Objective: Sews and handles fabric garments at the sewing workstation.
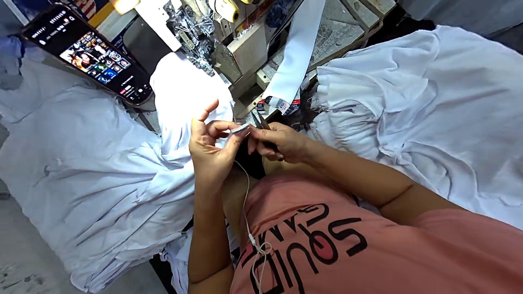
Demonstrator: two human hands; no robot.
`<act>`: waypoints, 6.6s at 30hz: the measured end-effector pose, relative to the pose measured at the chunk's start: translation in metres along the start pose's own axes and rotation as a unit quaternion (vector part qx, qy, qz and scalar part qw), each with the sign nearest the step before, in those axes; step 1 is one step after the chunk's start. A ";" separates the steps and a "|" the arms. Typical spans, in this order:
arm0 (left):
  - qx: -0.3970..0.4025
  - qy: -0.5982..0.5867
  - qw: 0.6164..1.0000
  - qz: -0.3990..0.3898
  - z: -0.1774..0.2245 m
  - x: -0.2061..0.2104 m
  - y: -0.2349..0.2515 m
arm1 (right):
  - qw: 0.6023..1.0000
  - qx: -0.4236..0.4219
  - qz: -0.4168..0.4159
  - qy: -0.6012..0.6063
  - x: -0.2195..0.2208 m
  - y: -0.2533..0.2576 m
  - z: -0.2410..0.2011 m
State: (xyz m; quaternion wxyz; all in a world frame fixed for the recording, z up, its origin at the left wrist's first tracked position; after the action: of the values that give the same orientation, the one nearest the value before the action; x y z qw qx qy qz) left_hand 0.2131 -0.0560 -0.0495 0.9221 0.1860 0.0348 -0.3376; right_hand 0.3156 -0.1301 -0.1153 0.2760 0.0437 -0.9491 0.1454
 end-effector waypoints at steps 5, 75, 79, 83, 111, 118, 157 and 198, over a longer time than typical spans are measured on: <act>0.092 0.045 0.994 -0.030 0.017 -0.002 -0.009 | 0.995 -0.070 0.065 0.014 -0.005 0.014 -0.020; -0.108 -0.065 0.990 0.069 -0.017 -0.009 -0.021 | 0.920 -0.283 0.136 -0.235 0.001 0.002 -0.026; -0.081 -0.008 0.995 0.060 -0.010 -0.014 -0.015 | 0.908 -0.297 0.127 -0.266 0.002 0.002 -0.030; -0.070 0.037 0.995 0.052 -0.003 -0.027 0.005 | 0.848 -0.374 0.185 -0.327 -0.020 0.019 -0.045; -0.193 0.140 0.971 0.017 -0.033 -0.041 0.092 | 0.842 -0.303 0.159 -0.418 -0.026 0.035 -0.050; -0.211 0.173 0.962 0.006 -0.035 -0.043 0.095 | 0.842 -0.236 0.108 -0.472 -0.015 0.041 -0.058; 0.128 0.545 0.828 -0.036 -0.004 0.001 0.053 | 0.856 -0.233 0.130 -0.442 -0.015 0.036 -0.061; -0.015 0.513 0.858 -0.032 -0.016 -0.028 0.051 | 0.847 -0.273 0.145 -0.433 -0.024 0.027 -0.052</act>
State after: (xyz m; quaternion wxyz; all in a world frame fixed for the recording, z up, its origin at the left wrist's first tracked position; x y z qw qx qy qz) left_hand 0.2250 0.0029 -0.0423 0.7649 0.3180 0.5140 -0.2229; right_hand 0.3579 -0.0885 -0.0930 -0.1863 -0.1129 -0.9691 -0.1154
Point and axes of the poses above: each hand's wrist, its own y-axis towards the middle knuckle, its own x-axis out of the palm, z = x × y, the point moved 8 cm from there along y, towards the middle knuckle, and after that the axes turned 2 degrees about -z, right-handed, at the moved point
